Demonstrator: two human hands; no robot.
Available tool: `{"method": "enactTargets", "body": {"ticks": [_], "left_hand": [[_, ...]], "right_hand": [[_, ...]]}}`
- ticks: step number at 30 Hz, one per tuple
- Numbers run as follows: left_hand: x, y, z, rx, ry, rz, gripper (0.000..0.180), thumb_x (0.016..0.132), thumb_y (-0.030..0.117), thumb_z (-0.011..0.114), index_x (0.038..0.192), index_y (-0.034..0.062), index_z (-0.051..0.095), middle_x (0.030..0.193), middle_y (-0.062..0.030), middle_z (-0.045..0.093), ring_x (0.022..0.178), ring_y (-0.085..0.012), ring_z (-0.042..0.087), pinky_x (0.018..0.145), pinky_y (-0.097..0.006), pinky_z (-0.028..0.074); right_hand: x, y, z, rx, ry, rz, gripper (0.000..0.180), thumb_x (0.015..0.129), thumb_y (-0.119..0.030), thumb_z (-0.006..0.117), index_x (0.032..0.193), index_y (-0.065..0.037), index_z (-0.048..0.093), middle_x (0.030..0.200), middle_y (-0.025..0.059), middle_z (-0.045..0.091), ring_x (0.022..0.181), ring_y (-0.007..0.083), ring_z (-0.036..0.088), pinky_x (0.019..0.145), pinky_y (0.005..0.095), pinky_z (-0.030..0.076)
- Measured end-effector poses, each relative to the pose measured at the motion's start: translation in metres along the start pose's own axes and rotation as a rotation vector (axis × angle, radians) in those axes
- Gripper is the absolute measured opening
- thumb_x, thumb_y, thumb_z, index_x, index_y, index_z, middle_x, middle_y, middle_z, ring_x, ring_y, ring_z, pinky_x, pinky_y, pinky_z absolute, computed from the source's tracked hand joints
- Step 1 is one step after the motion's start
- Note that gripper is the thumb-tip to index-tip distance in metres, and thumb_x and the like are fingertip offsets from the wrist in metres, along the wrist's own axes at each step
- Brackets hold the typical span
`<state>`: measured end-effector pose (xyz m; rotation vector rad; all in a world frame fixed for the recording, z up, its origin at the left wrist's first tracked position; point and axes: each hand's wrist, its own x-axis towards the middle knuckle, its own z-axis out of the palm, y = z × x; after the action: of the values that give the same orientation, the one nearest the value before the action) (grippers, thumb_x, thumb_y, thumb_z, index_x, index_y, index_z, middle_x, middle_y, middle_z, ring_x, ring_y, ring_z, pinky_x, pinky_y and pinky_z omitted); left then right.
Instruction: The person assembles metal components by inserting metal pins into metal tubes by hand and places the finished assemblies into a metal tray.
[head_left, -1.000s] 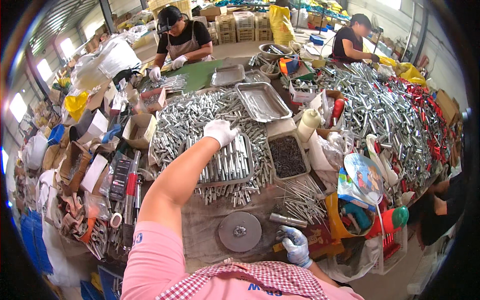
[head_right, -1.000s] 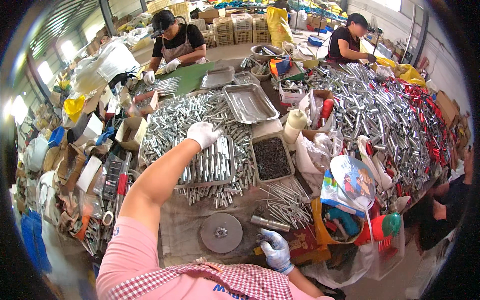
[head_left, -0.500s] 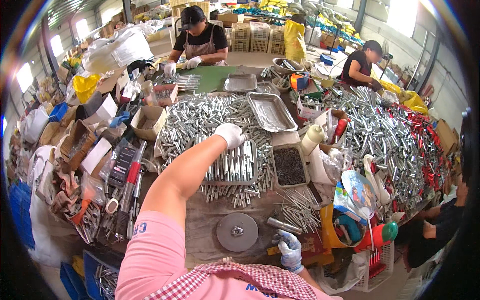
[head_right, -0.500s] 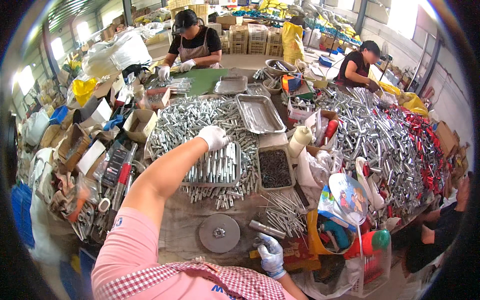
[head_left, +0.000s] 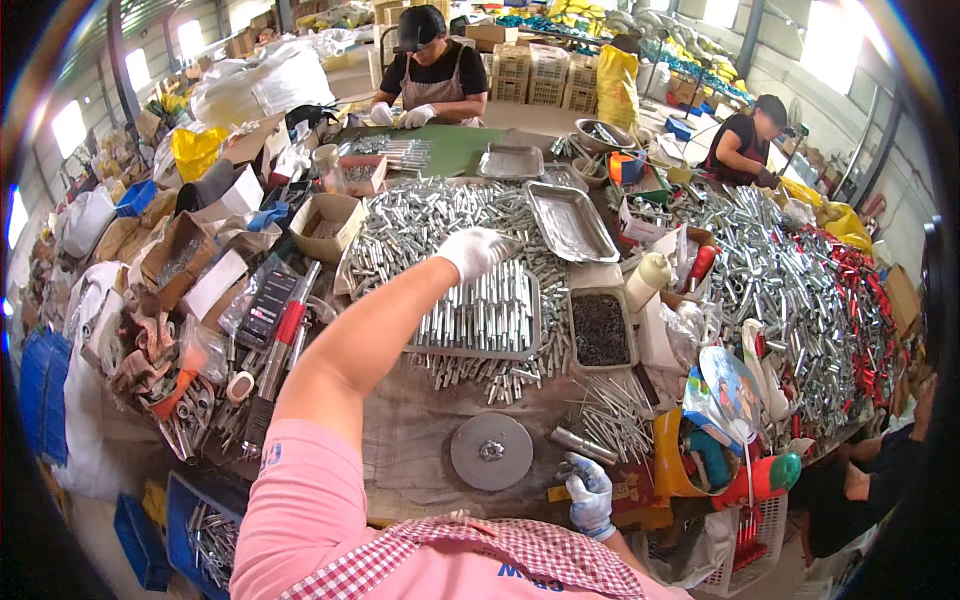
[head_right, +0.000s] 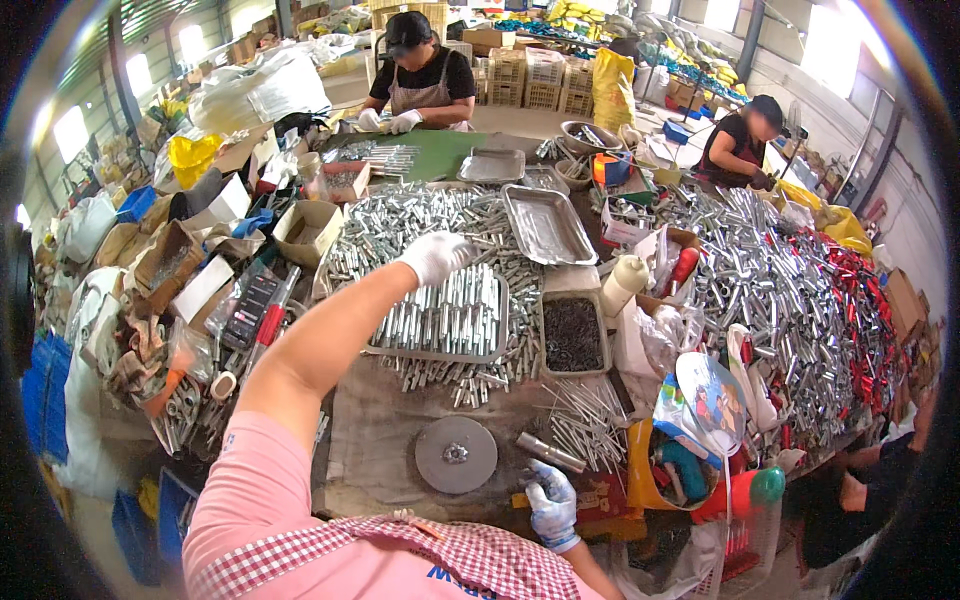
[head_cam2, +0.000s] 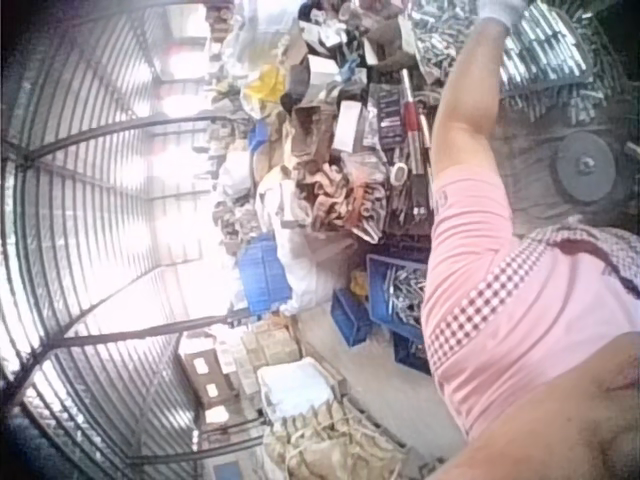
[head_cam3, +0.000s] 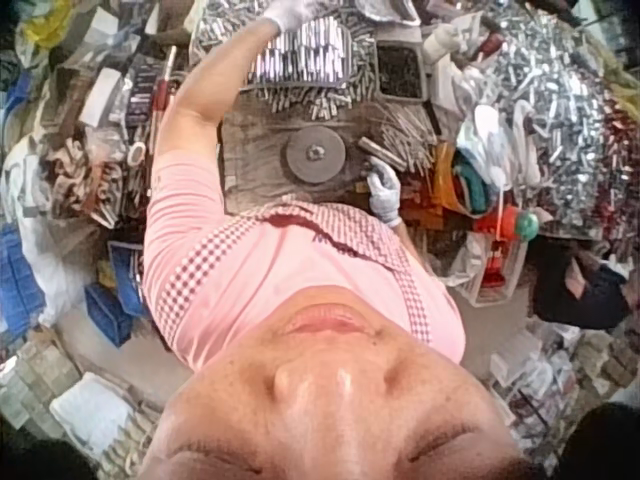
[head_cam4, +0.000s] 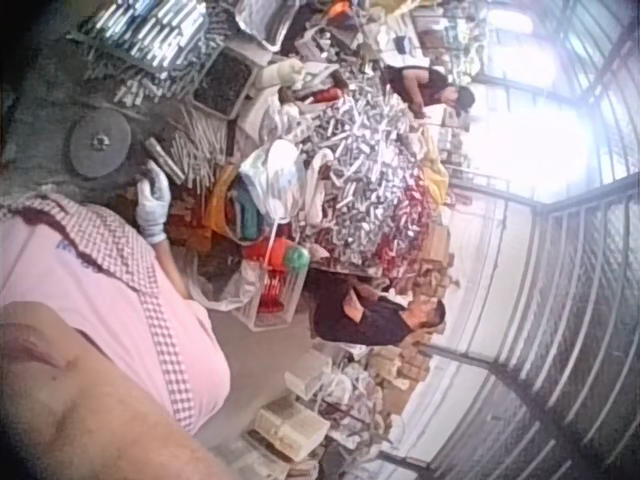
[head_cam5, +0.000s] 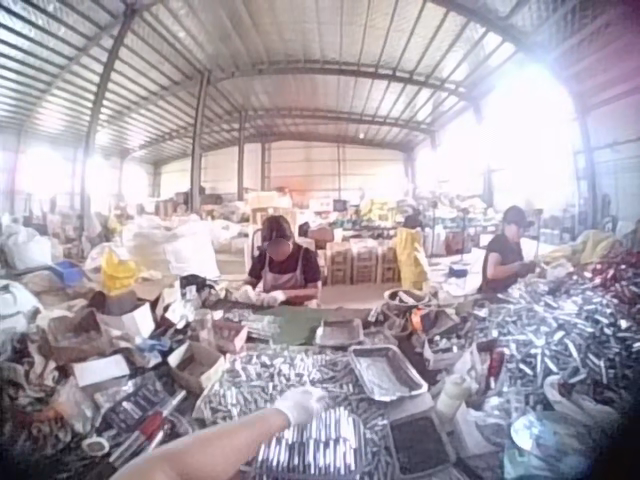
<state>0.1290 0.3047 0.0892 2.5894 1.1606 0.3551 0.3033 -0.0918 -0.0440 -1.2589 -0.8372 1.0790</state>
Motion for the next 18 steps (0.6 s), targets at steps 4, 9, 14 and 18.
{"method": "enactTargets", "body": {"ticks": [4, 9, 14, 18], "left_hand": [[0.001, 0.004, 0.017, 0.066, 0.078, 0.051, 0.036, 0.091, 0.038, 0.045, 0.096, 0.0078, 0.064, 0.093, -0.0207, 0.063, 0.09, -0.0371, 0.06, 0.079, -0.043, 0.047], [-0.014, -0.003, -0.016, -0.024, 0.113, -0.327, 0.036, 0.089, 0.036, 0.045, 0.096, 0.0069, 0.065, 0.101, -0.0189, 0.064, 0.096, -0.0357, 0.06, 0.083, -0.041, 0.047], [-0.065, -0.074, -0.014, -0.09, 0.225, -0.569, 0.05, 0.091, 0.041, 0.038, 0.108, -0.0014, 0.058, 0.111, -0.0243, 0.059, 0.106, -0.0358, 0.056, 0.091, -0.041, 0.043], [-0.097, -0.115, 0.028, -0.105, -0.013, -0.576, 0.04, 0.093, 0.033, 0.04, 0.109, 0.0008, 0.06, 0.103, -0.0242, 0.062, 0.091, -0.0378, 0.06, 0.084, -0.04, 0.046]], "right_hand": [[0.0, -0.001, 0.006, 0.024, -0.031, 0.021, 0.035, 0.084, 0.002, 0.05, 0.119, 0.002, 0.054, 0.104, 0.0051, 0.06, 0.091, 0.0119, 0.058, 0.081, 0.0249, 0.046], [-0.004, -0.003, 0.008, 0.067, -0.028, 0.028, 0.033, 0.084, 0.002, 0.051, 0.118, 0.002, 0.055, 0.103, 0.0056, 0.061, 0.091, 0.0116, 0.058, 0.082, 0.0252, 0.047], [0.023, -0.042, 0.018, -0.363, -0.16, -0.356, 0.035, 0.078, 0.01, 0.049, 0.111, 0.002, 0.057, 0.105, 0.009, 0.063, 0.087, 0.0149, 0.06, 0.078, 0.0276, 0.05], [0.101, -0.094, 0.061, -0.315, -0.105, -0.227, 0.035, 0.083, 0.0, 0.051, 0.117, 0.004, 0.052, 0.106, 0.0106, 0.059, 0.098, 0.0169, 0.058, 0.087, 0.0288, 0.047]]}}
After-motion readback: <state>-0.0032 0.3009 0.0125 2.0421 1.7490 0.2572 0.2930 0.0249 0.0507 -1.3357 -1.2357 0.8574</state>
